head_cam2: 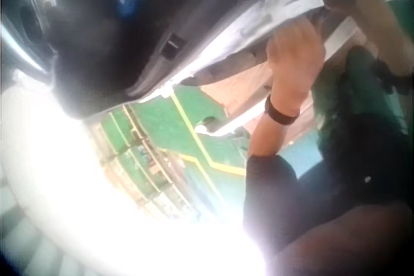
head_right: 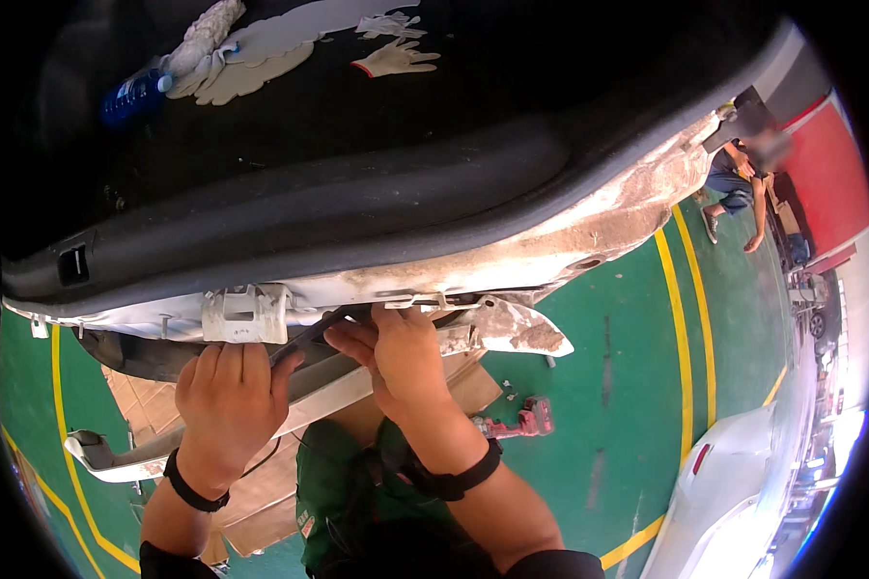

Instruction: The person manipulates the internal structure and a white metal bracket behind a damaged car bumper while kneeling behind the open trunk. They move the metal bar and attempt to secure or align parts by hand.

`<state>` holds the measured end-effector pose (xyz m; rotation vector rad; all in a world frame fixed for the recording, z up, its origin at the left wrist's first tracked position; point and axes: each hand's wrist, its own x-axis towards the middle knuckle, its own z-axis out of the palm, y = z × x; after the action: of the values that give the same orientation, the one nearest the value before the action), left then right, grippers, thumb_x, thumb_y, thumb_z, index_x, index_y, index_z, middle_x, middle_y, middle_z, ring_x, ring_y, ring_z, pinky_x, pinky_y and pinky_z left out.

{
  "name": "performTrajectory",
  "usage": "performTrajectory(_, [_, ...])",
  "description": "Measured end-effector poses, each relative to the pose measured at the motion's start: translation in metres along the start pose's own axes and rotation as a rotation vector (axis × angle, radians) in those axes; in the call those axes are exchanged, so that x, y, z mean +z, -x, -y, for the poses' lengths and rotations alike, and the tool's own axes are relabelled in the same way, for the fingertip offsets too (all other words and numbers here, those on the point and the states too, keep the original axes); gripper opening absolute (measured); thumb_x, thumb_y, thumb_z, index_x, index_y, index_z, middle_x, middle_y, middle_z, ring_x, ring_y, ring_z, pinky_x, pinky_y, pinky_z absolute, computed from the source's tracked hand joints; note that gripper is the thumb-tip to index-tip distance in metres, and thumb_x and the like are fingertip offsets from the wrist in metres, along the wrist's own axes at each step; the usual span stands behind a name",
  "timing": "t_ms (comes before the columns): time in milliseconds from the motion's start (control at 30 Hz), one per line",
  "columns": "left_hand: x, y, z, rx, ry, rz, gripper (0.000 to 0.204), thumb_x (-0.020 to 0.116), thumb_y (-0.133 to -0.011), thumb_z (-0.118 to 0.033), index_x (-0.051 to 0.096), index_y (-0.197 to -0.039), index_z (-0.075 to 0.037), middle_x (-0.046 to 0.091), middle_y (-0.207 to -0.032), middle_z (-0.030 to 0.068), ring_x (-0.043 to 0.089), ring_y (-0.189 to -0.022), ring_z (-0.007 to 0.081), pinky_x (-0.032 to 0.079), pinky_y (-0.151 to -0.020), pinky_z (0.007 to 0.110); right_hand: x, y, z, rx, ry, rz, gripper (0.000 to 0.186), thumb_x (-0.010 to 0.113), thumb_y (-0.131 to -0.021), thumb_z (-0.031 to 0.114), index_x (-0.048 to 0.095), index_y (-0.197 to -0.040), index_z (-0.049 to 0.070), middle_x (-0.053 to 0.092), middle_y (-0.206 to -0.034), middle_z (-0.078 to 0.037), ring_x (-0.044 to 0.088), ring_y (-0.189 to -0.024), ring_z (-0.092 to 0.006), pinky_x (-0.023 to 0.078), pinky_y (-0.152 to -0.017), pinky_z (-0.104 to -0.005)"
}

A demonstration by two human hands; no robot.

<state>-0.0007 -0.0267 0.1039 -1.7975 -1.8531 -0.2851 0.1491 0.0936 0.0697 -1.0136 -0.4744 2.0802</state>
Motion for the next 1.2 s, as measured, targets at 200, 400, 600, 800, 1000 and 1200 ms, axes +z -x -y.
performTrajectory(200, [0.015, 0.01, 0.004, -0.113, 0.205, 0.175, 0.034, 0.078, -0.083, -0.032, 0.056, -0.071, -0.01, 0.056, -0.063, 0.0072, 0.061, -0.059, 0.0275, 0.047, -0.052, 0.039, -0.032, -0.016, -0.017, -0.299, 0.699, 0.288, 0.011, 0.051, -0.099, 0.003, 0.055, -0.101, -0.007, 0.064, -0.104, -0.019, 0.068, -0.103, -0.0345, 0.058, -0.09, -0.0428])
performTrajectory(400, [0.023, 0.014, 0.015, -0.203, 0.395, 0.478, 0.019, 0.07, -0.09, -0.026, 0.068, -0.088, -0.007, 0.068, -0.073, 0.0168, 0.069, -0.067, 0.0346, 0.053, -0.056, 0.046, -0.023, -0.024, -0.011, -0.249, 0.902, 0.341, 0.01, 0.057, -0.097, -0.001, 0.06, -0.104, -0.007, 0.066, -0.093, -0.01, 0.07, -0.099, -0.0282, 0.057, -0.091, -0.0393])
performTrajectory(600, [0.053, 0.027, 0.026, -0.263, 0.654, 0.88, 0.03, 0.055, -0.1, -0.031, 0.068, -0.091, -0.005, 0.071, -0.084, 0.0207, 0.07, -0.08, 0.0418, 0.055, -0.071, 0.054, 0.003, 0.042, -0.002, -0.28, 0.773, 0.229, 0.016, 0.055, -0.102, 0.004, 0.062, -0.112, -0.007, 0.071, -0.1, -0.01, 0.07, -0.089, -0.0187, 0.057, -0.074, -0.0302])
performTrajectory(800, [0.072, 0.028, 0.029, -0.242, 0.74, 1.067, 0.036, 0.051, -0.102, -0.031, 0.067, -0.099, 0.001, 0.07, -0.098, 0.0267, 0.066, -0.098, 0.0457, 0.052, -0.085, 0.054, -0.057, 0.075, -0.016, -0.156, 0.834, 0.173, 0.019, 0.052, -0.104, 0.007, 0.064, -0.114, -0.005, 0.072, -0.105, -0.011, 0.07, -0.086, -0.0163, 0.058, -0.077, -0.0297])
performTrajectory(1000, [0.08, 0.029, 0.026, -0.225, 0.735, 1.055, 0.036, 0.051, -0.103, -0.031, 0.067, -0.103, 0.001, 0.069, -0.101, 0.0285, 0.064, -0.098, 0.0478, 0.051, -0.086, 0.053, -0.112, 0.025, -0.044, -0.192, 0.581, -0.094, 0.021, 0.052, -0.105, 0.01, 0.062, -0.113, -0.007, 0.07, -0.101, -0.01, 0.069, -0.091, -0.0165, 0.06, -0.08, -0.0309])
performTrajectory(1200, [0.084, 0.028, 0.025, -0.161, 0.672, 1.0, 0.038, 0.05, -0.104, -0.033, 0.067, -0.105, 0.001, 0.069, -0.102, 0.0277, 0.064, -0.098, 0.0471, 0.051, -0.086, 0.053, -0.136, -0.016, -0.076, -0.107, 0.057, -0.156, 0.026, 0.051, -0.102, 0.01, 0.058, -0.125, -0.001, 0.065, -0.118, -0.009, 0.065, -0.107, -0.0247, 0.055, -0.096, -0.0417])
